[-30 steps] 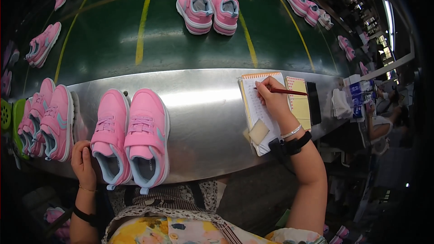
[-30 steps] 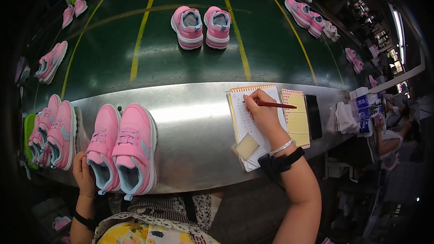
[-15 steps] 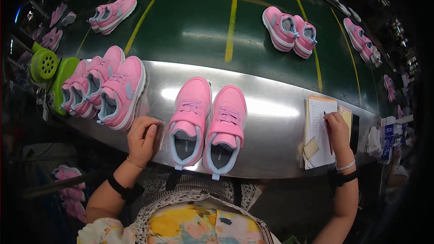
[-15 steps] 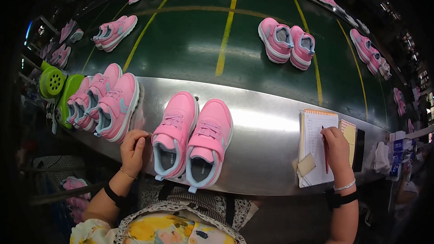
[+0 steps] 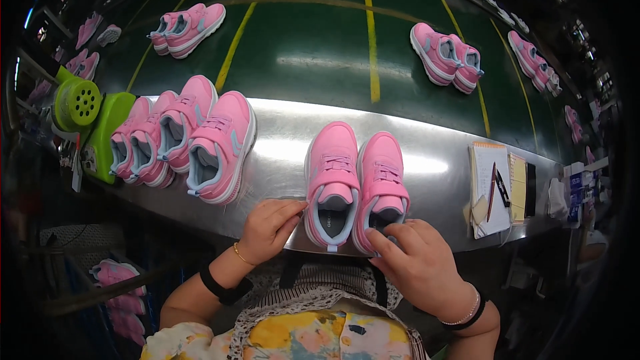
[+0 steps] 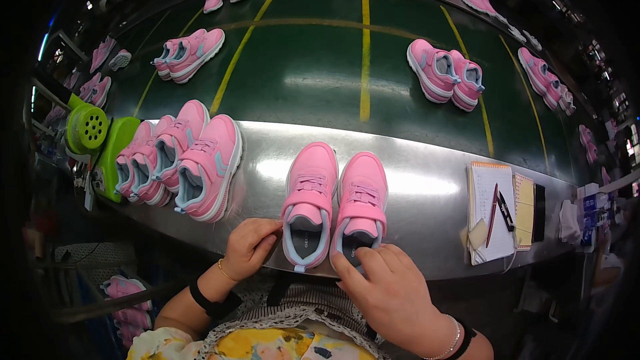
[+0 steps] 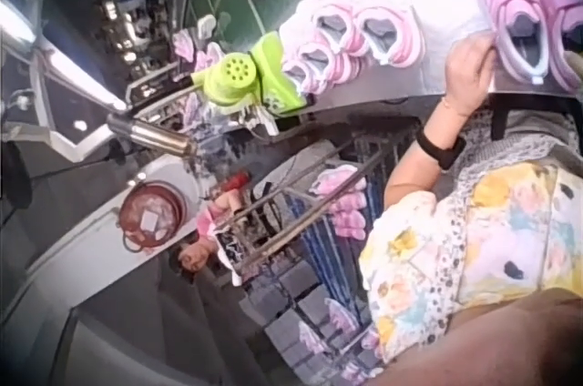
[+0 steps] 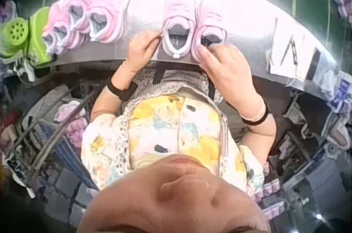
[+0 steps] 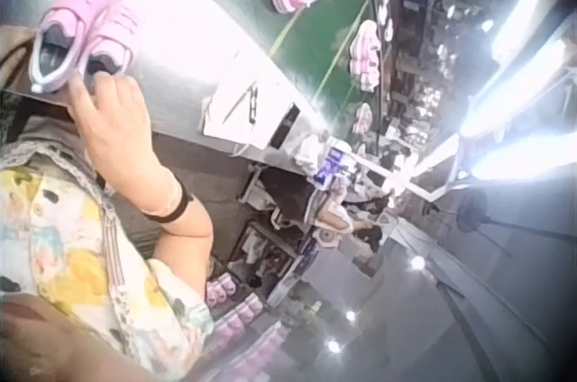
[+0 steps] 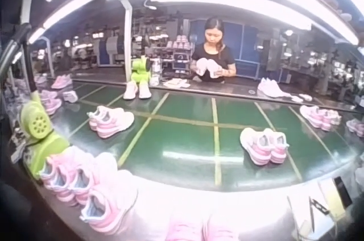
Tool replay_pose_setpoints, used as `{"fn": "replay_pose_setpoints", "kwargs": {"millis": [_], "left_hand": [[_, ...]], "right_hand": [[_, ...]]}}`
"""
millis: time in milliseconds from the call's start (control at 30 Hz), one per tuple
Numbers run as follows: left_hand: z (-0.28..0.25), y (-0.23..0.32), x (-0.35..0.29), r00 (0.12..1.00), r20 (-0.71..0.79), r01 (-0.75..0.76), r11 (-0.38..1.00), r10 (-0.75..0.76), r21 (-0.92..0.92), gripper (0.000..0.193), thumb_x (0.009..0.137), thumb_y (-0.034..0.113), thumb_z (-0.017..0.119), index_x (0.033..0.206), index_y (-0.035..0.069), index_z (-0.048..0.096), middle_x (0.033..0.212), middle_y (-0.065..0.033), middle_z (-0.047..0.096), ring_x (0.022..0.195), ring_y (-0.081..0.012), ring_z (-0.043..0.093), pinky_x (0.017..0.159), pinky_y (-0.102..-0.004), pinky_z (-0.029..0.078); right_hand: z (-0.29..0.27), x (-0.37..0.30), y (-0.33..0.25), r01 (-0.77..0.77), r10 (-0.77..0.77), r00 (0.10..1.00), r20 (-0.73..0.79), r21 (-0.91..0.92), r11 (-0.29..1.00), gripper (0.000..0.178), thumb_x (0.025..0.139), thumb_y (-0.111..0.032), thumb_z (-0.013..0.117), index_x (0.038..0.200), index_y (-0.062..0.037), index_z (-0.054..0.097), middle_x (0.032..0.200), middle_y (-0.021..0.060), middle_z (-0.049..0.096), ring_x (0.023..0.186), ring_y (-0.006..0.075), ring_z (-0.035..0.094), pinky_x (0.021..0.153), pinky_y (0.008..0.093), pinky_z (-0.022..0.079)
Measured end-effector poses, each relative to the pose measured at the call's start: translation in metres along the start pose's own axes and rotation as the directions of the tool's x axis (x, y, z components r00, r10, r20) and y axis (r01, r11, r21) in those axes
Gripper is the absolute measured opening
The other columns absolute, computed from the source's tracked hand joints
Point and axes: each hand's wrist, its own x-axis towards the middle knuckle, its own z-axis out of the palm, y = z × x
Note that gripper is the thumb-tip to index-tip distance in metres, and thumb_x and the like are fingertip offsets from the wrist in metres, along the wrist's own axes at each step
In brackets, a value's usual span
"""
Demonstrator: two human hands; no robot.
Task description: Inspect pairs of pink children's shoes on a conveyor belt, checking for defects and matching pairs.
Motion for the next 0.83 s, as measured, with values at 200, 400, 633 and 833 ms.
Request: {"fn": "replay_pose_setpoints", "kwargs": {"millis": [200,400,633,833], "left_hand": [[-0.002,0.012,-0.020,0.998,-0.062,-0.040,0.983,0.030,-0.177,0.023,0.078,-0.001,0.058,0.100,0.001,0.063,0.088,-0.0128,0.066,0.079,-0.0271,0.064,0.072,-0.0332,0.050],[0.000,0.017,-0.063,0.951,0.302,0.059,0.923,0.063,-0.379,0.014,0.078,0.004,0.063,0.092,0.003,0.066,0.083,-0.0110,0.066,0.073,-0.0253,0.064,0.068,-0.0304,0.050],[0.008,-0.019,-0.075,0.503,0.762,0.821,0.502,-0.408,-0.274,0.029,0.090,0.021,0.056,0.115,0.006,0.061,0.106,-0.0118,0.066,0.097,-0.0227,0.062,0.089,-0.0312,0.046],[0.021,-0.037,-0.084,0.322,0.918,0.809,-0.437,-0.230,-0.393,0.059,0.087,0.025,0.060,0.133,-0.003,0.034,0.133,-0.0214,0.042,0.117,-0.0316,0.046,0.101,-0.0464,0.037]], "right_hand": [[0.057,0.028,-0.024,-0.279,0.278,0.960,-0.031,-0.132,0.951,0.042,0.059,-0.031,0.078,0.092,-0.0129,0.059,0.077,0.0074,0.052,0.077,0.0238,0.054,0.066,0.0358,0.039],[0.042,0.003,0.011,-0.206,0.216,0.952,-0.216,0.066,0.976,0.038,0.064,-0.036,0.077,0.091,-0.0149,0.062,0.070,0.0047,0.051,0.067,0.0243,0.054,0.059,0.0347,0.041],[0.032,-0.046,0.049,0.458,0.761,0.518,-0.390,0.878,0.138,0.082,0.083,-0.066,0.044,0.139,-0.0067,0.029,0.140,0.0120,0.037,0.125,0.0244,0.042,0.102,0.0406,0.039],[0.025,-0.070,0.054,0.570,0.753,0.475,-0.456,0.811,0.131,0.071,0.090,-0.060,0.037,0.141,-0.0122,0.026,0.140,0.0072,0.037,0.125,0.0221,0.042,0.104,0.0394,0.037]]}}
